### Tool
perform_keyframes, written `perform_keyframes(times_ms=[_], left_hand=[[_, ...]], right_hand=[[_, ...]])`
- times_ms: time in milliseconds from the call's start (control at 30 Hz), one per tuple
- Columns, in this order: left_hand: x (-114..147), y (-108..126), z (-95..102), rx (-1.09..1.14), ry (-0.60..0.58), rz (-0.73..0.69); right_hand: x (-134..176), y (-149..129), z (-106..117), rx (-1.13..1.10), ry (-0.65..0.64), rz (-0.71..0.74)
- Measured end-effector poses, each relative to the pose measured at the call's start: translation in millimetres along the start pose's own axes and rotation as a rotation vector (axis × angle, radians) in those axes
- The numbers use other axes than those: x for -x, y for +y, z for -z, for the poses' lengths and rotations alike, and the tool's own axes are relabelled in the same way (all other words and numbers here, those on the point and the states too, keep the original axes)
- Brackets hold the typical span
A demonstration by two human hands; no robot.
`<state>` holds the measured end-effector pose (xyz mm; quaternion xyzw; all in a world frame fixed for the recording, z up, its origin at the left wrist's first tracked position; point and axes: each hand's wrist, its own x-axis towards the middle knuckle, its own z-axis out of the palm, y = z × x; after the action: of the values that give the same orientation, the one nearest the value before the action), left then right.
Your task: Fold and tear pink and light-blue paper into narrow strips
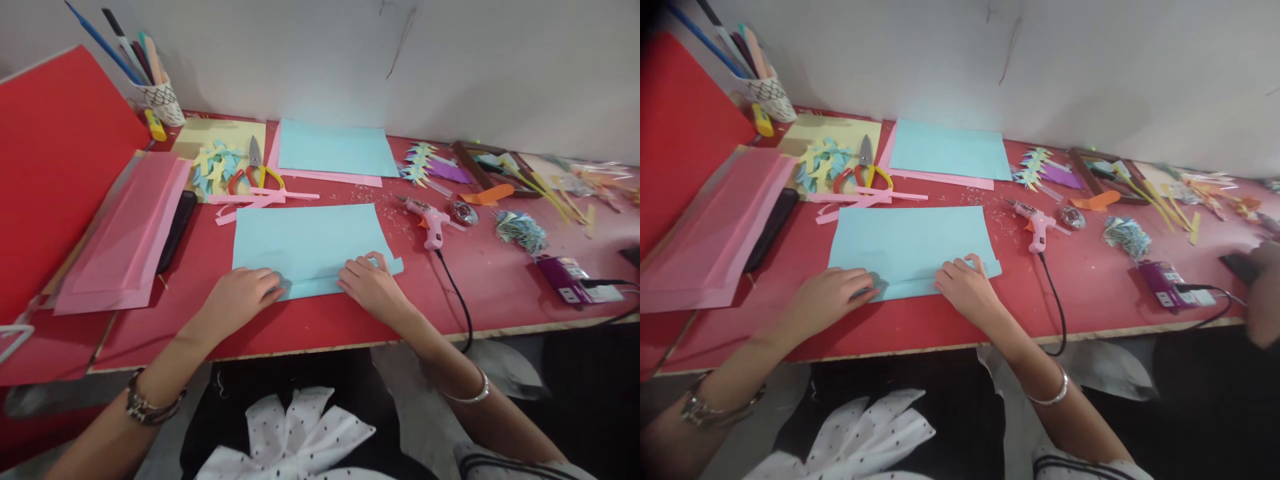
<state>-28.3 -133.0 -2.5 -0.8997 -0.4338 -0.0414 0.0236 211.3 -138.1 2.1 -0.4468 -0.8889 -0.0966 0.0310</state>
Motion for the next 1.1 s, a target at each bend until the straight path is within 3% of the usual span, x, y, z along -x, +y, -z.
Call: perform_keyframes(times_ms=[267, 733, 1100], left_hand=[[-0.3, 1.5, 1.0, 0.076, 0.024, 0.039], [0.9, 0.4, -2.9, 0.118, -0.140, 0.164], [7.0, 0.2, -5.8, 0.151, -0.038, 0.239]], right_hand=[[-0.1, 7.8, -7.6, -0.126, -0.070, -0.022], [1.5, 7.3, -11.6, -0.206, 0.024, -0.082], [1.9, 5.3, -12.8, -0.221, 0.026, -0.127]])
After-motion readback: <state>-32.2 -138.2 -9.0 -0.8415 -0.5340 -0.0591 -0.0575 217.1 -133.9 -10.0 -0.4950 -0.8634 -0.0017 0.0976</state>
